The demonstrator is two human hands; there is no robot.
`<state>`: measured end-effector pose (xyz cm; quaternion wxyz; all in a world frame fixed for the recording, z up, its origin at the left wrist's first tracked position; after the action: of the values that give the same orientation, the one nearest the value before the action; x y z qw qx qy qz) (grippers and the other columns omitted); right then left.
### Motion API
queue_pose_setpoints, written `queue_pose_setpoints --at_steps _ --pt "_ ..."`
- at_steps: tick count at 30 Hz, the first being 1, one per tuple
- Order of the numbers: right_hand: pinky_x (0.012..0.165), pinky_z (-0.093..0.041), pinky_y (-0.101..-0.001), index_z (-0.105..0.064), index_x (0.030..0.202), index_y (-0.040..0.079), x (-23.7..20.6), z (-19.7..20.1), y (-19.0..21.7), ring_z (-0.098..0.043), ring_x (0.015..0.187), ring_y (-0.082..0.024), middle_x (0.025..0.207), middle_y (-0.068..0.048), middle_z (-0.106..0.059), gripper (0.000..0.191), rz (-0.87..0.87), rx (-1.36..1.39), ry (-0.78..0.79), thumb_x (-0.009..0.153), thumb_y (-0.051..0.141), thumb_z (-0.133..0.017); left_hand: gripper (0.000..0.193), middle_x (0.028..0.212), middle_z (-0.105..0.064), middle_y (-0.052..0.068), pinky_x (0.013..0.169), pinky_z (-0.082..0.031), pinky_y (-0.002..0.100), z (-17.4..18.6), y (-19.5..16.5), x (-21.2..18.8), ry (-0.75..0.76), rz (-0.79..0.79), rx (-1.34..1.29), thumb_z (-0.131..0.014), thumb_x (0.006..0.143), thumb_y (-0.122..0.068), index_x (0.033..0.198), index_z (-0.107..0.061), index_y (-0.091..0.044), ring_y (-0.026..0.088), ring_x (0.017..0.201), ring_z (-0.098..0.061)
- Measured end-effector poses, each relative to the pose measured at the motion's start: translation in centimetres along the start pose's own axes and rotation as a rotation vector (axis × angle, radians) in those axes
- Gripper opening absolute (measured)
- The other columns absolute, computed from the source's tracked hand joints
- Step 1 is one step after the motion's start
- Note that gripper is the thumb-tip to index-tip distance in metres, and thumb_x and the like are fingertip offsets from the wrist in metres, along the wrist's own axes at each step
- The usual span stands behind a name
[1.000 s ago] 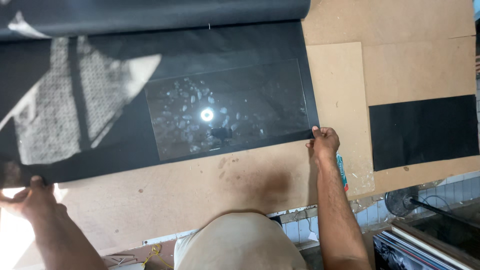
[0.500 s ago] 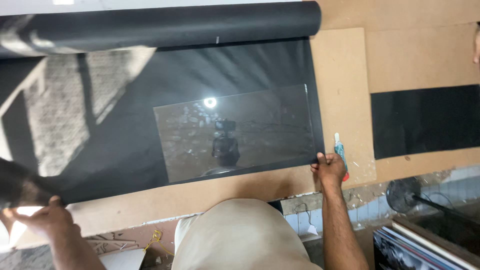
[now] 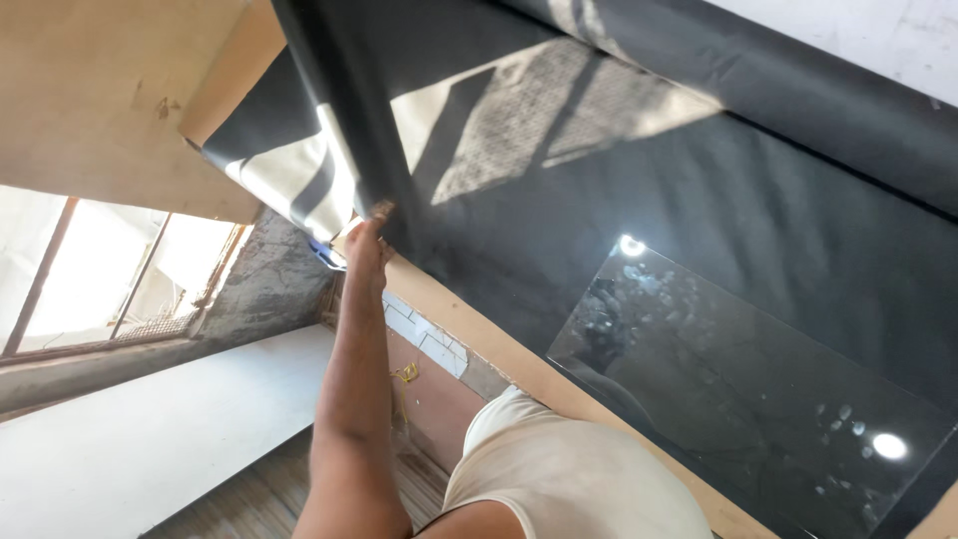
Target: The person places a rectangular glass pane on a workbench, aligns a black tint film over it, and uses a utility knife to trim the film along the glass edges. They repeat this process for multiple panes, peeling off excess film and smoothing the applied tint.
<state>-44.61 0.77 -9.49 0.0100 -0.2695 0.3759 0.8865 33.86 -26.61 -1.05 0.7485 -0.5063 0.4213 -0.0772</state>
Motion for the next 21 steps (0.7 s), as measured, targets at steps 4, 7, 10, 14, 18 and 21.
queue_pose_setpoints --at_steps 4,7,10,14,18,21 --pt "0.049 -0.059 -0.0424 -0.050 0.102 0.003 -1.1 -1.5 -0.1 -0.065 0.060 -0.024 0.080 -0.013 -0.061 0.022 -0.047 -0.003 -0.005 0.099 -0.002 -0.071 0.069 0.145 -0.046 0.021 0.095 -0.052 0.042 1.9 -2.9 3.2 -0.058 0.034 -0.699 -0.064 0.098 -0.034 0.153 -0.036 -0.004 0.030 0.123 -0.053" --pt "0.049 -0.058 -0.0436 -0.049 0.102 0.003 -0.9 -0.1 -0.8 -0.065 0.059 -0.025 0.080 -0.013 -0.060 0.022 -0.072 0.003 -0.012 0.099 -0.002 -0.071 0.061 0.145 -0.047 0.023 0.097 -0.053 0.054 2.6 -4.5 4.5 -0.128 -0.019 -0.937 -0.059 0.095 -0.030 0.146 -0.038 -0.005 0.037 0.130 -0.052" --pt "0.049 -0.058 -0.0448 -0.049 0.102 0.004 0.0 3.6 -0.6 -0.064 0.059 -0.025 0.080 -0.013 -0.060 0.023 -0.081 0.005 -0.023 0.099 -0.003 -0.071 0.061 0.139 -0.052 0.028 0.102 -0.057 0.057 4.4 -6.0 3.6 -0.379 -0.355 -0.757 -0.056 0.087 -0.007 0.143 -0.034 -0.010 0.046 0.129 -0.057" --pt "0.048 -0.058 -0.0463 -0.048 0.103 0.005 -0.3 4.3 -0.2 -0.064 0.058 -0.026 0.079 -0.013 -0.059 0.024 -0.073 0.011 -0.014 0.099 -0.003 -0.071 0.083 0.168 -0.016 0.032 0.112 -0.054 0.048 4.4 -10.2 -2.6 -0.895 -0.967 0.470 -0.062 0.101 -0.043 0.163 -0.019 -0.009 0.044 0.148 -0.039" --pt "0.048 -0.058 -0.0479 -0.047 0.103 0.005 -1.2 6.5 0.0 -0.063 0.057 -0.026 0.079 -0.013 -0.058 0.026 -0.067 0.011 -0.035 0.099 -0.004 -0.071 0.130 0.167 -0.012 0.032 0.125 -0.037 0.059 7.5 -8.1 -2.7 -1.071 -0.782 0.772 -0.052 0.092 -0.098 0.164 -0.007 0.001 0.049 0.155 -0.019" --pt "0.048 -0.058 -0.0488 -0.047 0.102 0.004 -1.2 7.4 0.8 -0.062 0.057 -0.026 0.080 -0.013 -0.058 0.025 0.002 0.010 -0.003 0.099 -0.004 -0.071 0.123 0.172 -0.008 0.023 0.132 -0.024 0.062 7.9 -8.3 -3.8 -1.193 -0.957 1.005 -0.045 0.094 -0.092 0.168 -0.002 -0.004 0.038 0.161 -0.016"
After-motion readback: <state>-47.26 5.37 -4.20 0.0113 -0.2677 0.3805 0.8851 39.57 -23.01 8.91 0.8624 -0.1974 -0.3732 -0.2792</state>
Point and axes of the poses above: each hand's wrist, its own x-axis towards the middle knuckle, its own z-axis out of the back of the hand, y = z × x, the point moved 9 cm from there along x, towards the middle knuckle
